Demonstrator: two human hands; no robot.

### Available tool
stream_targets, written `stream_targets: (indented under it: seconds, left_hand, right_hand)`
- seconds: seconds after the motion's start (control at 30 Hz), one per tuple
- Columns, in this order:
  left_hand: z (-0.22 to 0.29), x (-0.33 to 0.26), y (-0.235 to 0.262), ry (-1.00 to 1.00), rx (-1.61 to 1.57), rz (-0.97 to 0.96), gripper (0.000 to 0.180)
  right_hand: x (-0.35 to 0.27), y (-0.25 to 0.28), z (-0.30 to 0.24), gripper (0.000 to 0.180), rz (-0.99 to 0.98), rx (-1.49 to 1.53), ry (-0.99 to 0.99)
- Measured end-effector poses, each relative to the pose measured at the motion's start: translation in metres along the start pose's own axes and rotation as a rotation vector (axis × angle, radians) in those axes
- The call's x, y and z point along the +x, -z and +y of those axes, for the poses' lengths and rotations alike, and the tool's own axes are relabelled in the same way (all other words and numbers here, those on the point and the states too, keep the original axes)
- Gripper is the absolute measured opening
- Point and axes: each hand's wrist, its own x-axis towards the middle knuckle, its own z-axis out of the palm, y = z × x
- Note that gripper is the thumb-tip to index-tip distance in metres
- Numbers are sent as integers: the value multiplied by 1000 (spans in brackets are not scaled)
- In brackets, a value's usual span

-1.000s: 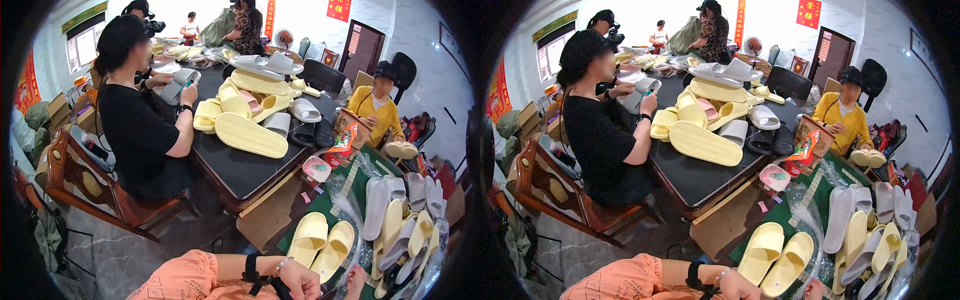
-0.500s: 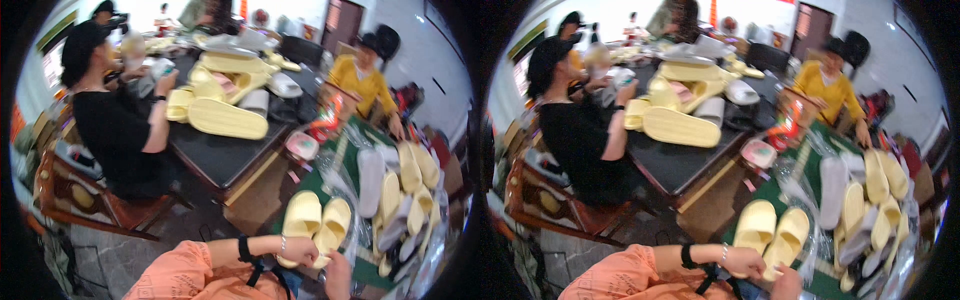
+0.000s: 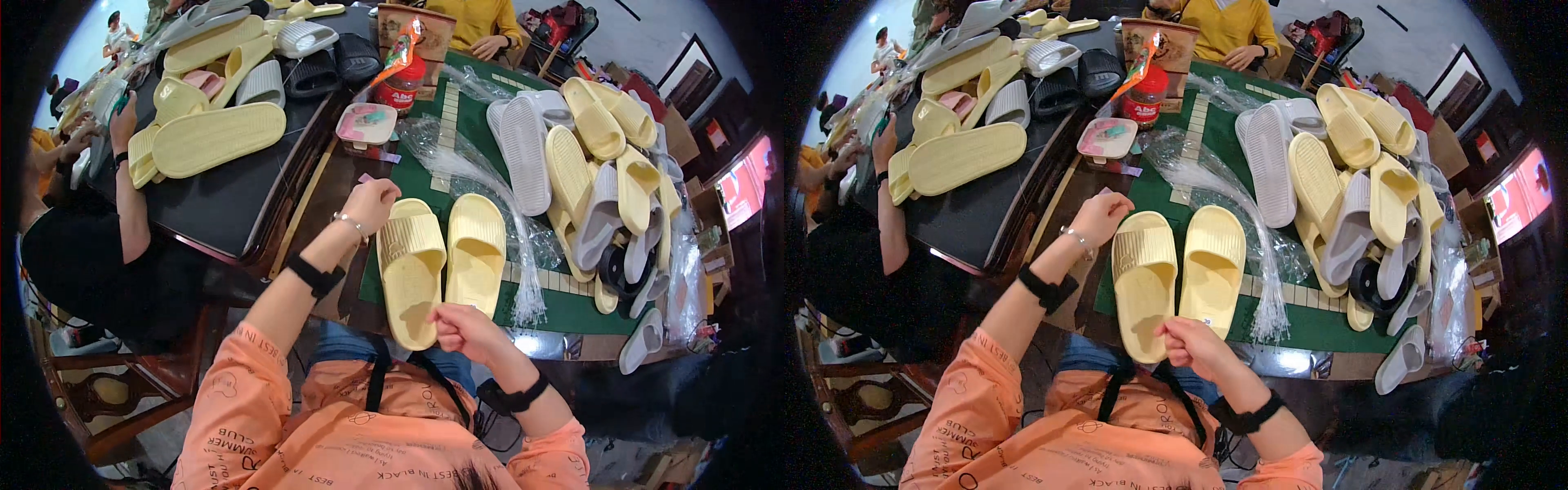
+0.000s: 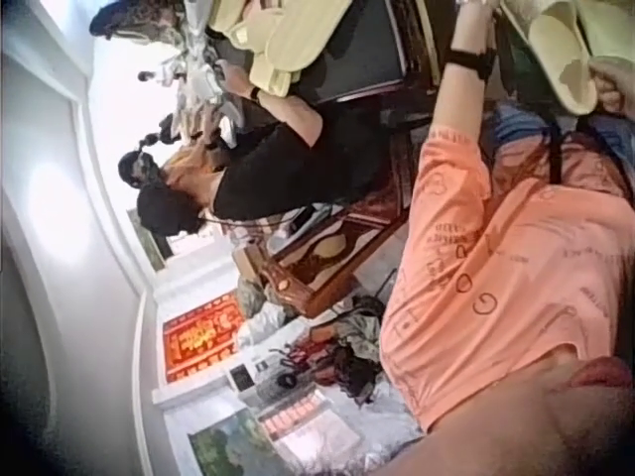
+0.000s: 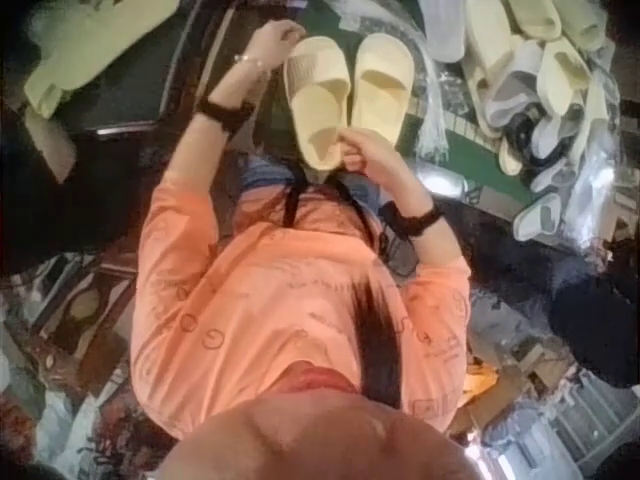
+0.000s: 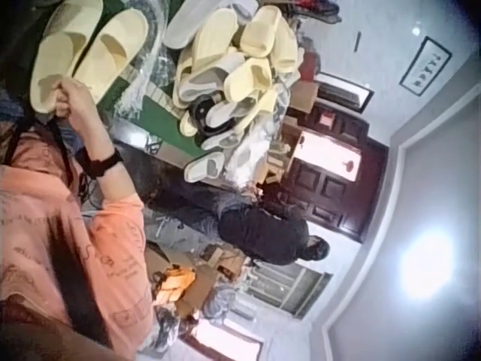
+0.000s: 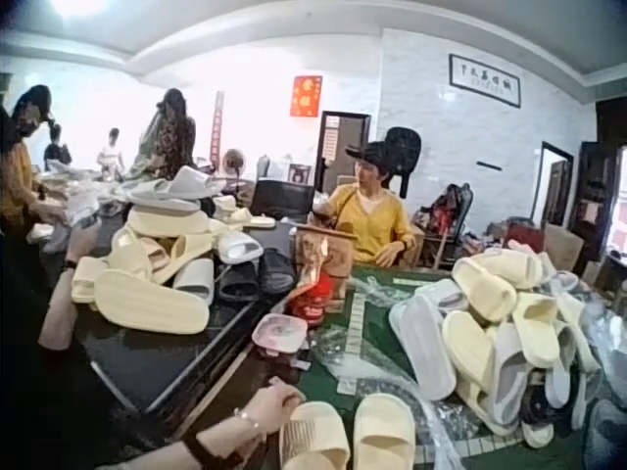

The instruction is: The recorder is assembling and inspecting several pairs of plastic or foam slide-style slippers, attaching tags or labels to them and sorting them into pairs.

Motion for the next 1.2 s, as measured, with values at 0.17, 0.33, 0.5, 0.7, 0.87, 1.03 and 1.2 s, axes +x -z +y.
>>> stream_targets:
  seconds: [0.17, 0.33, 0.5, 0.7, 0.87, 1.03, 1.2]
  left_hand:
    - [-34, 18, -13, 23, 330, -381, 21]
    - [-33, 28, -45, -39, 540, -676, 28]
    - [1, 9, -51, 249, 263, -393, 28]
    - [-4, 12, -59, 403, -162, -180, 17]
    - [-6, 28, -74, 224, -104, -27, 11]
    - [16, 44, -75, 202, 118, -178, 12]
    - [26, 42, -83, 43, 73, -280, 17]
  right_hand:
    - [46, -31, -18, 18, 115, 171, -5]
    - [94, -33, -14, 13, 191, 227, 167]
    - [93, -21, -14, 12, 152, 214, 105]
    - [2, -17, -12, 9, 207, -389, 214]
    - [-109, -19, -37, 20, 661, -1349, 358]
    - [-131, -12, -45, 12, 888, -1313, 373]
    - [-102, 6, -37, 14, 657, -1731, 883]
